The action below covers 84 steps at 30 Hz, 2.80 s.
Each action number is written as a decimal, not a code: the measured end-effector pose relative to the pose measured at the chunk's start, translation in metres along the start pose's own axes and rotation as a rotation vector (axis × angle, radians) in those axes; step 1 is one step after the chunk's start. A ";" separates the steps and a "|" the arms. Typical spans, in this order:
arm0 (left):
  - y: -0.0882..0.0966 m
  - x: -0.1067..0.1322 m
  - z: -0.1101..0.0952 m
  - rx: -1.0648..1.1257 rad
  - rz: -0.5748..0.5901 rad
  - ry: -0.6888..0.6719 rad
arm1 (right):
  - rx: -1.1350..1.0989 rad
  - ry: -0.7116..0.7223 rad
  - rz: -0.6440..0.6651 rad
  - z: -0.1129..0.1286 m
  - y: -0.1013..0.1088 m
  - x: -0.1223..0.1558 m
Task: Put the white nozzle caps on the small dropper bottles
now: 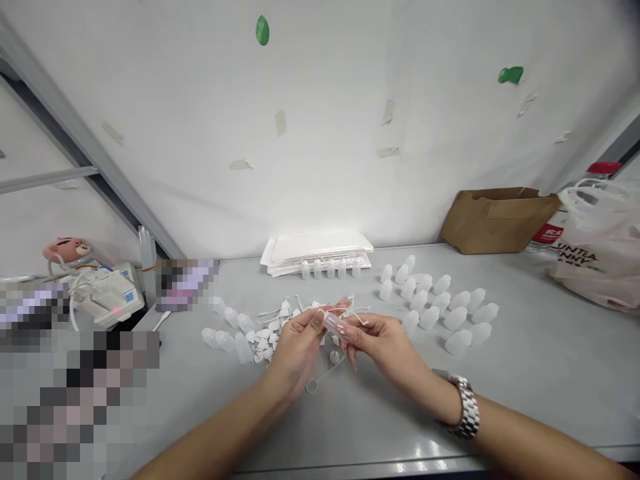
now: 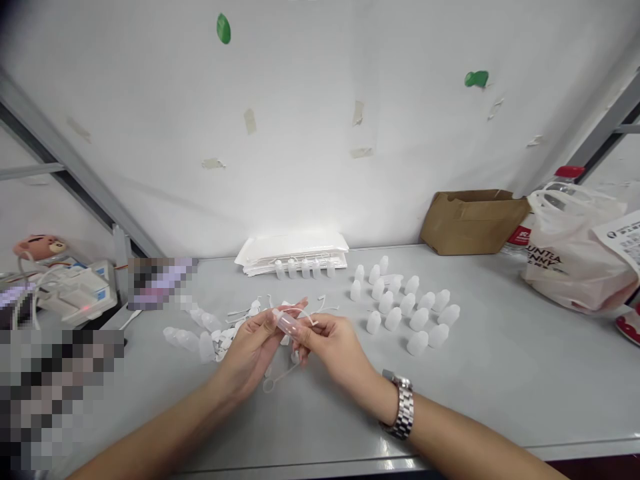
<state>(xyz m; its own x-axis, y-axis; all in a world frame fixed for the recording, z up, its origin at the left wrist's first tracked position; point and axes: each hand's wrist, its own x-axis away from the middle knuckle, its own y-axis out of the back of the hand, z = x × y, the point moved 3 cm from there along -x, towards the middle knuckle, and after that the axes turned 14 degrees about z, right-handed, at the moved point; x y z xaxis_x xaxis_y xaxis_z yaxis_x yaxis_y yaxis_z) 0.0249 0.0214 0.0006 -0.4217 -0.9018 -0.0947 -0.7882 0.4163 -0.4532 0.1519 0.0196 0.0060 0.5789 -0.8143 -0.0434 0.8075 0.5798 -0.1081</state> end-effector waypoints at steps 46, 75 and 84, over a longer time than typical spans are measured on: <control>0.017 -0.001 -0.025 -0.419 -0.025 0.032 | -0.534 -0.119 0.266 -0.021 0.010 -0.004; 0.007 0.005 -0.003 -0.173 -0.136 0.006 | -0.314 -0.081 0.200 -0.010 0.002 -0.003; 0.006 0.006 -0.004 -0.143 -0.111 0.050 | 0.014 -0.066 0.013 -0.001 -0.001 -0.001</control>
<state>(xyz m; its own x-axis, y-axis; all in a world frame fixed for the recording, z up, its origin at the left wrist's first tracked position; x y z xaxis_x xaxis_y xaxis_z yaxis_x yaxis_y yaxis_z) 0.0162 0.0188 0.0010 -0.3473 -0.9378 -0.0054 -0.8855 0.3298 -0.3272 0.1501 0.0200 0.0055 0.5950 -0.8035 0.0206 0.8012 0.5909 -0.0939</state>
